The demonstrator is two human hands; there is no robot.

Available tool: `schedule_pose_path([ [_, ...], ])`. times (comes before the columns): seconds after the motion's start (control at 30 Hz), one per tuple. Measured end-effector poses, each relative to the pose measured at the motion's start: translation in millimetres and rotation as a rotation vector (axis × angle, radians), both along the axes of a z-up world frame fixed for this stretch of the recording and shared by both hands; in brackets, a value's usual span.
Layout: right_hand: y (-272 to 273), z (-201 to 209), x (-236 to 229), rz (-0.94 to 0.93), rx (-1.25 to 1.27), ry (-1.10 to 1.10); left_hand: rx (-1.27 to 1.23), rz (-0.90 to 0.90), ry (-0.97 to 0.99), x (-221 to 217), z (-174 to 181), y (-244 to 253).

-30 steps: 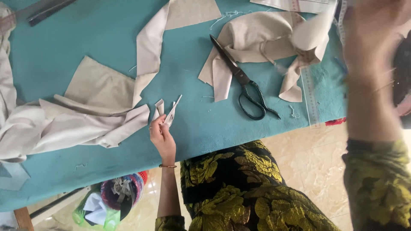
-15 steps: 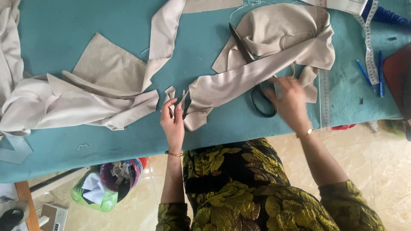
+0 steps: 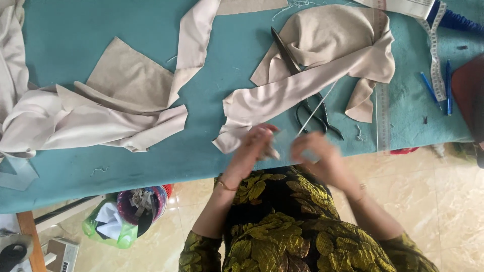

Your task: The person lays a large piece of beige fabric flat on a teal work surface and smooths it out. They place a white paper pattern on top of the fabric, align it, and then use a pair of large shears to cut the fabric along the pattern's edges. After cutting, the person removes the pattern and trims the remaining fabric into smaller strips.

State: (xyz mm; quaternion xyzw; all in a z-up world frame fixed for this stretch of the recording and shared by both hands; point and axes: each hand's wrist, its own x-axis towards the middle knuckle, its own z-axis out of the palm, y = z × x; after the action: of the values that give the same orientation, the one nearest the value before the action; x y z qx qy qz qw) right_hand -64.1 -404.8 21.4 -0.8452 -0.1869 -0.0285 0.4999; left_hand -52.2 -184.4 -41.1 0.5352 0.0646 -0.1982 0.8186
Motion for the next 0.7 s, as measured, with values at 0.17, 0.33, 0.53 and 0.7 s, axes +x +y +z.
schedule_pose_path([
  [0.17, 71.9, 12.5, -8.7, 0.184, -0.101, -0.239, -0.376, -0.262, 0.247, 0.0, 39.7, -17.2],
  [0.33, 50.7, -27.6, 2.8, 0.033, -0.202, -0.212, -0.196, -0.236, 0.138, -9.2, 5.5, 11.8],
  [0.53, 78.3, -23.9, 6.7, 0.218, -0.067, 0.037, 0.064, 0.103, 0.135, -41.4, -6.4, 61.7],
  [0.7, 103.4, -24.7, 12.3, 0.382, -0.178, -0.072, 0.262, 0.62, 0.356, -97.6, 23.5, 174.9],
])
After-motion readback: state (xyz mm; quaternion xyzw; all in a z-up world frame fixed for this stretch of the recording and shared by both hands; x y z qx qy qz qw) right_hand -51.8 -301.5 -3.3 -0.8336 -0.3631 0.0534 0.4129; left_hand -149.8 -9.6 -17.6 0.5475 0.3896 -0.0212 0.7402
